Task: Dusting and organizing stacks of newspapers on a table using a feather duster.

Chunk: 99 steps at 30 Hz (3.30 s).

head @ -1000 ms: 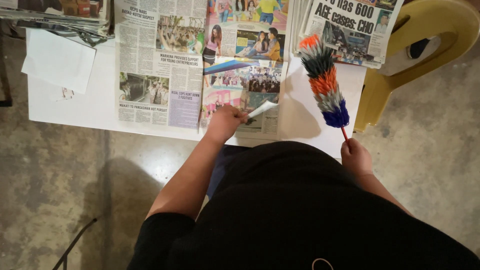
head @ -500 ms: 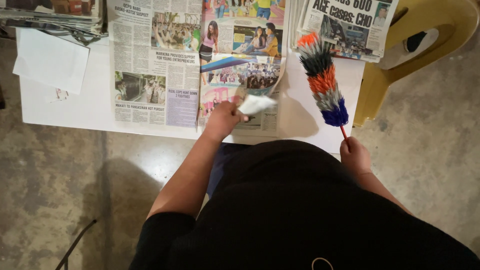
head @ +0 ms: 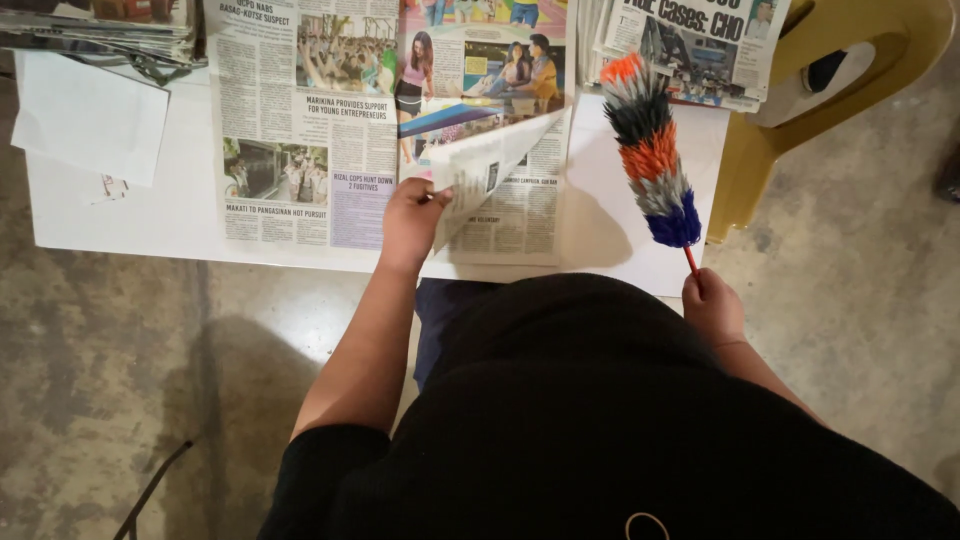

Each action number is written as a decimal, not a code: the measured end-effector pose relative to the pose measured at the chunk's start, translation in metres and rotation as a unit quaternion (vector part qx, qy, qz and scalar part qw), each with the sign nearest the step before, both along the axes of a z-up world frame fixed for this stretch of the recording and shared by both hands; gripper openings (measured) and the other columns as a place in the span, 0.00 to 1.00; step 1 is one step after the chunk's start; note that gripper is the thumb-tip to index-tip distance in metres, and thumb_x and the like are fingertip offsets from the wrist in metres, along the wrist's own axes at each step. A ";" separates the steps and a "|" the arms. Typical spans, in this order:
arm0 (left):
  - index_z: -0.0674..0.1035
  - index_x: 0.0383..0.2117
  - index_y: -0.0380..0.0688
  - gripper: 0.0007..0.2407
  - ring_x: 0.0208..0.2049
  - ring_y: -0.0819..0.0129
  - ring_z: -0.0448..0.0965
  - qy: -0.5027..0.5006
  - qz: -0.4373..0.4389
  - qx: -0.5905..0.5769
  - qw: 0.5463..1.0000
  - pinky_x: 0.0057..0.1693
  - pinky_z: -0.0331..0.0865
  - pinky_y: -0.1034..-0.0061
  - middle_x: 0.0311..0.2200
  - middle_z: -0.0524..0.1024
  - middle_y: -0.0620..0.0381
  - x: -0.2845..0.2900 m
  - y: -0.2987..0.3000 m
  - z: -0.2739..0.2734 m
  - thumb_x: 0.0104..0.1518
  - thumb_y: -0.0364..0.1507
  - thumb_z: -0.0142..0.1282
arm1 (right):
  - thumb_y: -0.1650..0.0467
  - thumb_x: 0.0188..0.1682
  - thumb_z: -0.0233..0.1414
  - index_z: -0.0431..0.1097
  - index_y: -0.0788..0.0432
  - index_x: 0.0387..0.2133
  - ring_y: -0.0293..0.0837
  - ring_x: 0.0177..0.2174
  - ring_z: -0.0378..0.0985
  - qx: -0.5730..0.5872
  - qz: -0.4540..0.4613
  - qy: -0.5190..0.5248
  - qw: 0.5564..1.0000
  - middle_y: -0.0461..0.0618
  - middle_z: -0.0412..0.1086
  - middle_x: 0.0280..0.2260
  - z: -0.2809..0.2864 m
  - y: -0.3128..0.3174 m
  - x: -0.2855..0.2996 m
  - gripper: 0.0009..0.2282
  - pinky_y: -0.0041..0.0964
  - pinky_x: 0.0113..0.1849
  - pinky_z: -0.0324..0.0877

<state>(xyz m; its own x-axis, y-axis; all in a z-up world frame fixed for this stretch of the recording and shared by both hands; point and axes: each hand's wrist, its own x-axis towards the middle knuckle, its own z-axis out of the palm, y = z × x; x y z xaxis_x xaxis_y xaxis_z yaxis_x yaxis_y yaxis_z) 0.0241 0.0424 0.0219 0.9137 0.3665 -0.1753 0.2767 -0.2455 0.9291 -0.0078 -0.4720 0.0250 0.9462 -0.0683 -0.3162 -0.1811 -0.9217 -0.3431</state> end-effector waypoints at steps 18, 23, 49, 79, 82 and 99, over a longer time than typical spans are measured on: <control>0.75 0.37 0.43 0.05 0.40 0.69 0.77 -0.073 0.310 -0.385 0.866 0.50 0.73 0.71 0.38 0.78 0.58 -0.047 0.135 -0.033 0.61 0.26 0.60 | 0.65 0.56 0.50 0.72 0.58 0.34 0.65 0.32 0.76 -0.015 0.008 -0.012 1.000 0.62 0.73 0.29 0.024 0.054 -0.006 0.09 0.58 0.35 0.70; 0.74 0.40 0.44 0.05 0.41 0.71 0.75 -0.038 0.367 -0.403 0.837 0.50 0.70 0.74 0.41 0.76 0.60 -0.078 0.175 -0.037 0.63 0.26 0.59 | 0.64 0.56 0.50 0.72 0.57 0.34 0.64 0.31 0.76 0.003 0.016 -0.007 1.000 0.61 0.73 0.28 0.030 0.089 -0.005 0.10 0.57 0.35 0.70; 0.78 0.42 0.36 0.10 0.28 0.73 0.75 0.174 0.296 -0.221 0.913 0.34 0.72 0.77 0.32 0.79 0.57 -0.121 0.260 -0.078 0.57 0.27 0.58 | 0.65 0.56 0.44 0.68 0.57 0.39 0.66 0.35 0.76 0.026 0.352 0.088 0.931 0.62 0.74 0.32 0.026 0.329 0.058 0.09 0.61 0.39 0.70; 0.74 0.53 0.33 0.14 0.44 0.65 0.79 0.103 0.274 -0.243 0.925 0.50 0.76 0.70 0.46 0.79 0.51 -0.151 0.254 -0.101 0.63 0.26 0.54 | 0.75 0.54 0.42 0.69 0.63 0.48 0.59 0.42 0.75 -0.120 0.187 -0.007 0.975 0.65 0.71 0.41 0.035 0.413 0.292 0.12 0.52 0.44 0.71; 0.74 0.54 0.34 0.14 0.46 0.65 0.79 0.085 0.268 -0.253 0.926 0.52 0.76 0.70 0.47 0.79 0.52 -0.148 0.253 -0.093 0.63 0.25 0.52 | 0.77 0.52 0.41 0.70 0.63 0.44 0.52 0.37 0.76 -0.005 0.160 -0.011 0.987 0.61 0.71 0.38 0.028 0.422 0.259 0.12 0.51 0.40 0.73; 0.80 0.44 0.34 0.17 0.40 0.58 0.80 0.283 0.237 -0.013 0.929 0.48 0.73 0.65 0.39 0.82 0.46 -0.125 0.259 -0.056 0.56 0.35 0.62 | 0.76 0.52 0.46 0.72 0.60 0.48 0.57 0.40 0.77 -0.113 0.246 -0.073 0.960 0.61 0.75 0.40 -0.056 0.385 0.266 0.13 0.51 0.42 0.72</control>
